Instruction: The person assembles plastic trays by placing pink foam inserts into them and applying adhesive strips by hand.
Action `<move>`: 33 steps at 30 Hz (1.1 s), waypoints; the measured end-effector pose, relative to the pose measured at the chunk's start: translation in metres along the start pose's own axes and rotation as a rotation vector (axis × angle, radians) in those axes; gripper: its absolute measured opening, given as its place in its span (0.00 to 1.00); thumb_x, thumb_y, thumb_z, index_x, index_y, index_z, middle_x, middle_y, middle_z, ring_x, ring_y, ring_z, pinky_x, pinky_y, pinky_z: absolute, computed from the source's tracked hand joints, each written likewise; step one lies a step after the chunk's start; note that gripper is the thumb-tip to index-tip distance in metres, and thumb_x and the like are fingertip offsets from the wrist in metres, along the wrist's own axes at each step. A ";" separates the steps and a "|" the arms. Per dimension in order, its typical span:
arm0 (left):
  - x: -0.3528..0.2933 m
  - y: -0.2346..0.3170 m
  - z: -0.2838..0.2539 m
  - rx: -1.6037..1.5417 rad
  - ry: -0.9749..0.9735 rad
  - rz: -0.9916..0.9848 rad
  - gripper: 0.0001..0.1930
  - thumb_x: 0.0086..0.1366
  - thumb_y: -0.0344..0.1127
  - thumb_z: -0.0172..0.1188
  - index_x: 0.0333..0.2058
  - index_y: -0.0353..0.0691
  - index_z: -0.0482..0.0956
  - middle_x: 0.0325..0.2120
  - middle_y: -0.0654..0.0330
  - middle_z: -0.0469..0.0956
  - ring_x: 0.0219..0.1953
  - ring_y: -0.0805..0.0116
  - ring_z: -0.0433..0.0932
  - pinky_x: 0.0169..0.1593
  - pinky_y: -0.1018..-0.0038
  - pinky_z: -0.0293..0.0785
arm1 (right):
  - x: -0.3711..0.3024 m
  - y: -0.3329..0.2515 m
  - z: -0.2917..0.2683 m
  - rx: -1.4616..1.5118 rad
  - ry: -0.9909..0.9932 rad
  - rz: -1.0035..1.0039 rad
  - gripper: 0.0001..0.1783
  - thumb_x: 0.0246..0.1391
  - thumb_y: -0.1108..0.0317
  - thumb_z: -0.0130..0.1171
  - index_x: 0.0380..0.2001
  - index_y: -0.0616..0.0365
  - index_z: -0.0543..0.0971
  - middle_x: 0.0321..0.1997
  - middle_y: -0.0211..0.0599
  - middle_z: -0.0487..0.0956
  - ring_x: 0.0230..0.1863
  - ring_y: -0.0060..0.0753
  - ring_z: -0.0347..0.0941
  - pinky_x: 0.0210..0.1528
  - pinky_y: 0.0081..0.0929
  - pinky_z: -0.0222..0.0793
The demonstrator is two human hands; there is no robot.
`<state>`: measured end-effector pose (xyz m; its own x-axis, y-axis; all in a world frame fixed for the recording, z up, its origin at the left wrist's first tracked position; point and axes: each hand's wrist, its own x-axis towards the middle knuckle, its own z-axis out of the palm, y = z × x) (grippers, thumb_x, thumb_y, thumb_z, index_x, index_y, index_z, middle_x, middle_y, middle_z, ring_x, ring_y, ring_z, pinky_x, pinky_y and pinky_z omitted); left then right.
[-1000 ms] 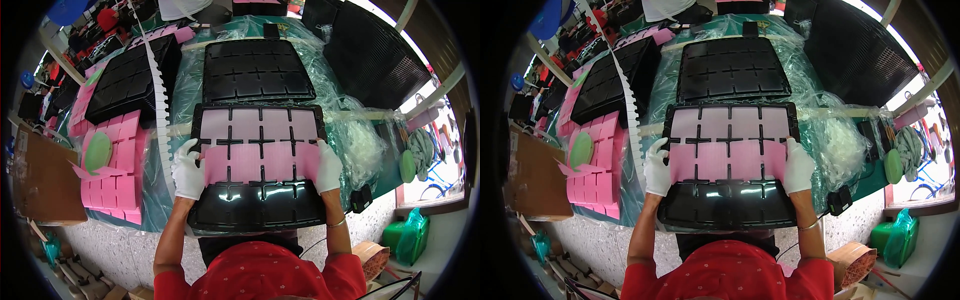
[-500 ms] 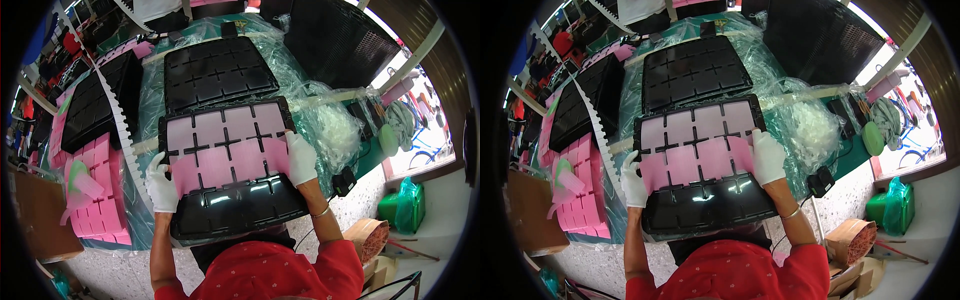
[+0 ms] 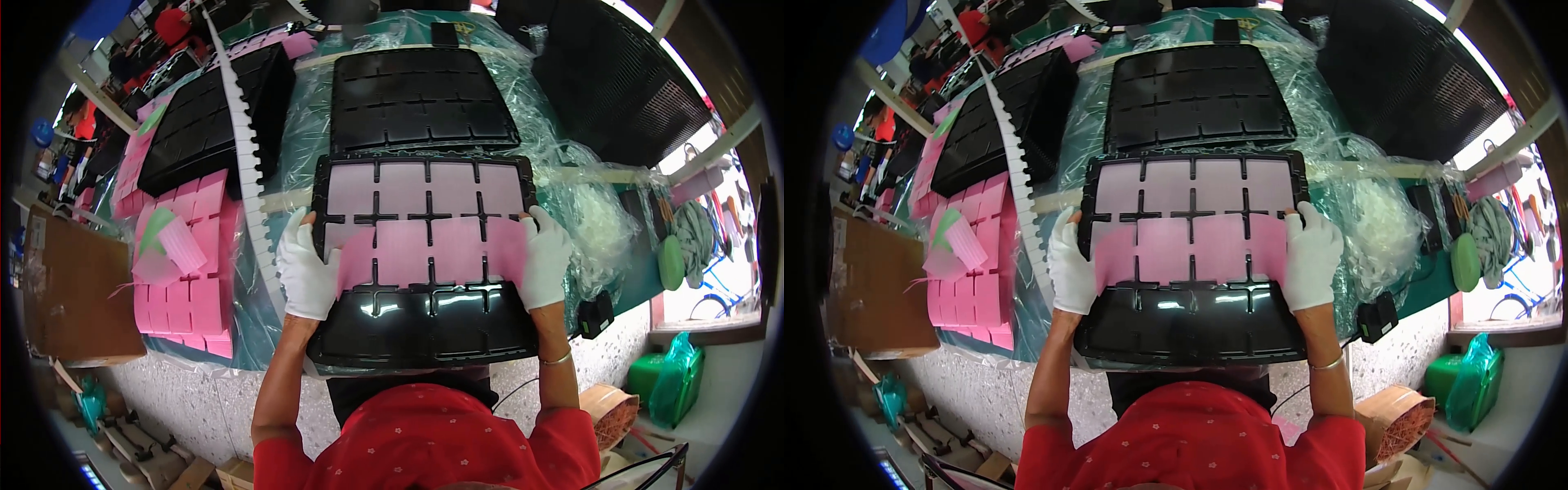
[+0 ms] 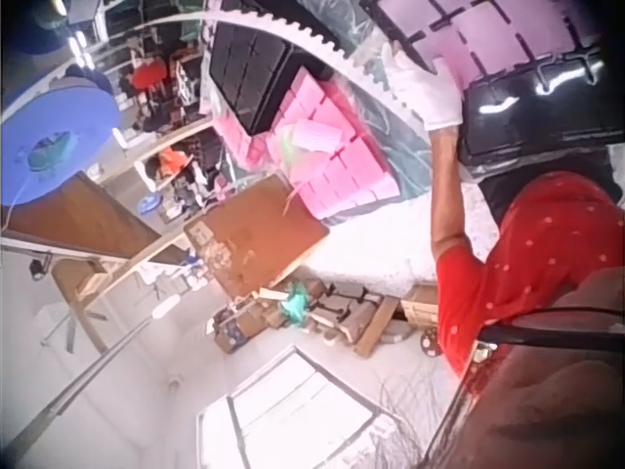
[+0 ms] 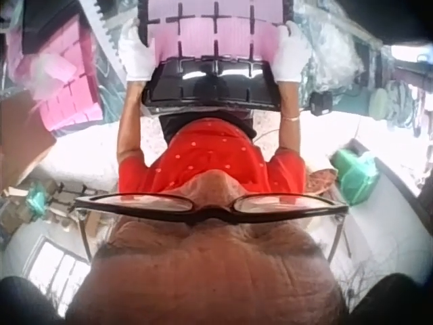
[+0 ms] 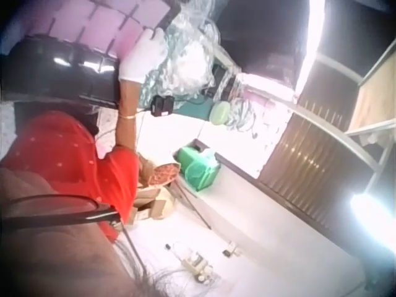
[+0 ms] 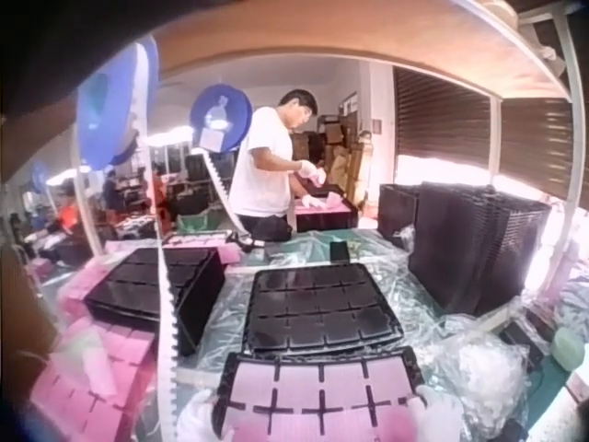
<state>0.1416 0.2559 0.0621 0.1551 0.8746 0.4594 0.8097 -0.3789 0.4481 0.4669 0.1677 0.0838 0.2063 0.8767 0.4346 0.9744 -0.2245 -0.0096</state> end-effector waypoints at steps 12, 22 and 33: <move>0.048 0.008 -0.015 0.301 -0.461 0.489 0.36 0.60 0.59 0.55 0.52 0.29 0.75 0.58 0.51 0.69 0.65 0.51 0.60 0.66 0.43 0.45 | 0.003 -0.005 -0.012 0.075 -0.005 -0.157 0.13 0.53 0.72 0.53 0.42 0.55 0.77 0.50 0.35 0.76 0.50 0.42 0.71 0.57 0.39 0.63; 0.040 0.003 -0.034 -0.382 -0.415 0.274 0.29 0.66 0.50 0.50 0.57 0.31 0.68 0.55 0.45 0.71 0.58 0.45 0.68 0.64 0.59 0.59 | 0.000 0.015 -0.021 0.657 -0.170 -0.257 0.13 0.57 0.64 0.52 0.44 0.55 0.76 0.52 0.39 0.77 0.59 0.50 0.68 0.68 0.51 0.51; 0.003 0.039 -0.049 -0.128 -0.376 0.217 0.21 0.47 0.24 0.65 0.44 0.35 0.77 0.34 0.53 0.78 0.44 0.52 0.76 0.57 0.61 0.67 | -0.015 0.011 -0.046 0.789 -0.270 -0.278 0.13 0.54 0.58 0.60 0.37 0.53 0.80 0.44 0.35 0.81 0.59 0.52 0.70 0.71 0.59 0.43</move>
<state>0.1453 0.2292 0.1188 0.5277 0.8107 0.2537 0.6625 -0.5797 0.4744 0.4704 0.1326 0.1190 -0.1314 0.9489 0.2869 0.7492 0.2846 -0.5980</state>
